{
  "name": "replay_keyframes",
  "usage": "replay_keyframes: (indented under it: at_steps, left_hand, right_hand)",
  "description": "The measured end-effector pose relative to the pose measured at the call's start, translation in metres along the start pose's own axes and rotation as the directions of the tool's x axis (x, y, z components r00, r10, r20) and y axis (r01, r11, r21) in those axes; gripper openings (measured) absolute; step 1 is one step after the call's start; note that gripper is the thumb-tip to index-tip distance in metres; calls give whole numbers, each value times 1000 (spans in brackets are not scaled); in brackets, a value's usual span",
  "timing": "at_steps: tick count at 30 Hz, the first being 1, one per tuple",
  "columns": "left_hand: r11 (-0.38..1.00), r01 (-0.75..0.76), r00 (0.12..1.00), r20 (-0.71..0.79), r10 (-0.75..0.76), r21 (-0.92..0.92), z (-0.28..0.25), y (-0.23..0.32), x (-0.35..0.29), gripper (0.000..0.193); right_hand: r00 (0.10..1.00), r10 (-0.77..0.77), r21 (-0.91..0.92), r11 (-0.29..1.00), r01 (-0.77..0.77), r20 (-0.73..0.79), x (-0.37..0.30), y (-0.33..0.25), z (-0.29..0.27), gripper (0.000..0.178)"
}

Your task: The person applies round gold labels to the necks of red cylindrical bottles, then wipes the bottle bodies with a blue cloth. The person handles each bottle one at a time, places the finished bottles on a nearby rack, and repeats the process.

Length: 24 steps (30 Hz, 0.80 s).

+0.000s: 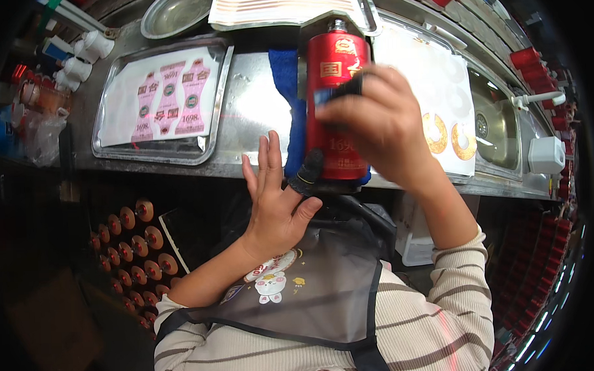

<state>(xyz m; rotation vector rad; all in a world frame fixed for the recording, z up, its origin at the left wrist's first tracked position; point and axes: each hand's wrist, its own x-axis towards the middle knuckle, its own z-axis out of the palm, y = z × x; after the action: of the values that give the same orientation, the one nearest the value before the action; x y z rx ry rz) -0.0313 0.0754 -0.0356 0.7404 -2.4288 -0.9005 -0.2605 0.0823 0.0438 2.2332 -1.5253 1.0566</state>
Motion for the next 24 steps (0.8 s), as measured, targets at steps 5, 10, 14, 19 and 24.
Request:
replay_keyframes:
  at_steps: [5,10,14,19,24]
  left_hand:
    - [999,41,998,-42,-41,8,7,-10,-8,47]
    - [910,118,991,-16,-135,-397,-2,-5,27,54]
    - [827,153,985,12,-174,-541,6,2,38,58]
    - [796,162,982,13,-190,-583,2,-2,35,57]
    - [993,-69,997,-41,65,-97,-10,15,40,42]
  right_hand:
    - [988,-61,245,969,24,144,-54,-54,-22,28]
    - [697,716,472,623,-623,-25,-62,-75,-23,24]
    - [312,948,713,261,-651,-62,-93,-77,8,20]
    - [357,934,723,264,-638,-26,-86,-69,-14,20]
    - [285,955,556,282,-782,-83,-110,-38,7,22]
